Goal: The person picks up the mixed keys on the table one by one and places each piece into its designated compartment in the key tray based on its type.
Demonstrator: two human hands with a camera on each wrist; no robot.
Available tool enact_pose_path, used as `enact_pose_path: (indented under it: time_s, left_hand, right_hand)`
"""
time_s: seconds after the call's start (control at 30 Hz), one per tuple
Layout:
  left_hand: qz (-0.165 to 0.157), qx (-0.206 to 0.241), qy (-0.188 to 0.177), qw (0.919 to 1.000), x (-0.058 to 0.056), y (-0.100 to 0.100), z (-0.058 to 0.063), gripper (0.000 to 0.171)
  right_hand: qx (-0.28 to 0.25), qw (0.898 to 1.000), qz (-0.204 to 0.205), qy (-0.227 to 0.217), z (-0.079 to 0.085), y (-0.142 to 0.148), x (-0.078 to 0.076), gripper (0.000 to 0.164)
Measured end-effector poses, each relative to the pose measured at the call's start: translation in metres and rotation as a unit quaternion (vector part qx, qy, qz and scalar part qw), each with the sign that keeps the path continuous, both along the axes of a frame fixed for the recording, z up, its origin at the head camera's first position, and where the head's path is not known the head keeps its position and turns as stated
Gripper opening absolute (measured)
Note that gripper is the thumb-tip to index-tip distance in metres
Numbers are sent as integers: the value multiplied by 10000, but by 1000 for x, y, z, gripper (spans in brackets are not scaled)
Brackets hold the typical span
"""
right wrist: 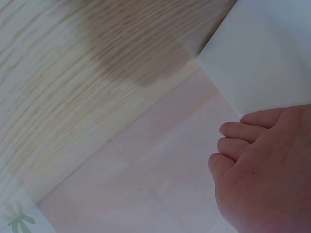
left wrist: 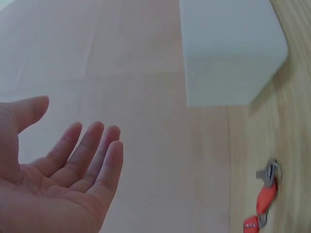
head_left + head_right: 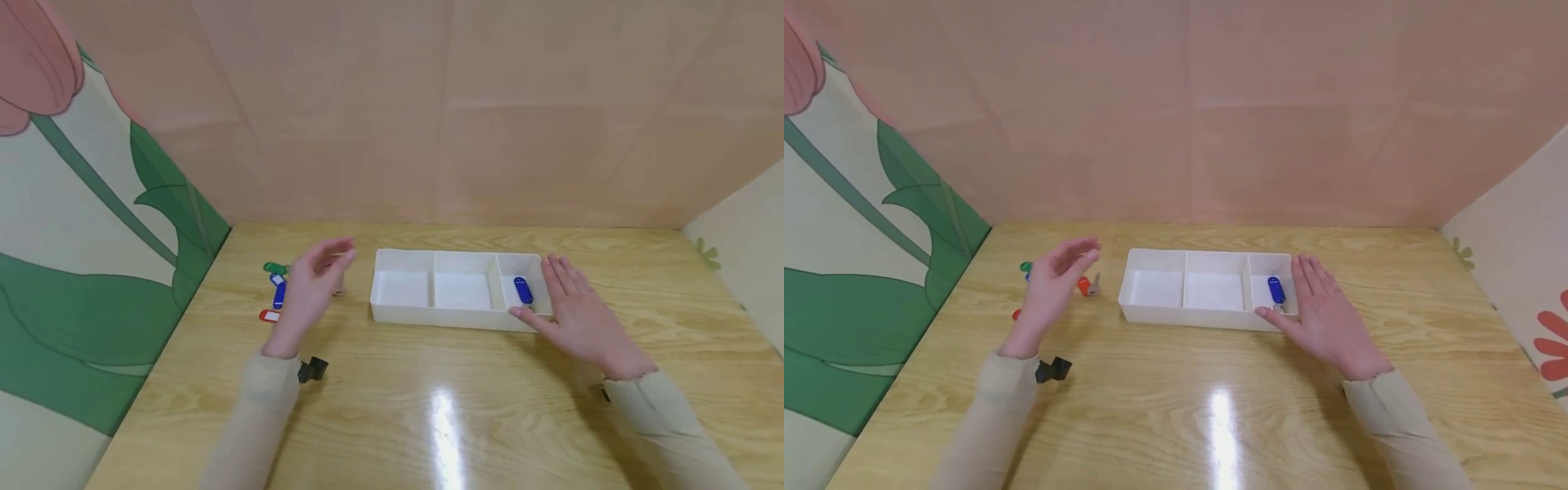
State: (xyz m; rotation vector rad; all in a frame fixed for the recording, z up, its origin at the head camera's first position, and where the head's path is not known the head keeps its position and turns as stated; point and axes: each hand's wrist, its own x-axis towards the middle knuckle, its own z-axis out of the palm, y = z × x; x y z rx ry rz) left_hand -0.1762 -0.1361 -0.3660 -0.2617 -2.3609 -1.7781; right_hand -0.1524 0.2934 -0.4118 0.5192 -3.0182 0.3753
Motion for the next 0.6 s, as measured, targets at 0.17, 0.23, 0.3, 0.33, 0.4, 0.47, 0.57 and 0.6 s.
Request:
enact_pose_path:
  time_s: [0.17, 0.23, 0.3, 0.33, 0.4, 0.47, 0.57, 0.6]
  left_hand:
    - [148, -224, -111, 9996, 1, -12, -3, 41]
    - [182, -349, -136, 9991, 1, -16, -4, 42]
    - [166, -468, -98, 9987, 1, -19, -4, 41]
    - [164, -541, -75, 9984, 1, -21, -4, 41]
    - [139, -672, -14, 9976, 2, -25, -4, 41]
    - [126, -806, 44, 9967, 3, -30, -4, 41]
    - [146, -996, 61, 9949, 5, -38, -4, 41]
    - [161, -1066, 72, 9941, 5, -40, -4, 41]
  right_hand:
    - [3, 10000, 37, 90, 0, 2, -1, 104]
    - [6, 9999, 44, 120, -1, 3, -2, 104]
    - [9, 9999, 38, 128, 0, 4, -1, 105]
    - [5, 9999, 38, 135, 0, 4, -1, 104]
    - [10, 9999, 32, 147, 1, 5, -1, 104]
    - [-5, 9999, 25, 124, 2, 5, 0, 104]
    - [-15, 10000, 21, 89, 3, 5, 0, 104]
    - [-22, 10000, 18, 83, 3, 5, 0, 104]
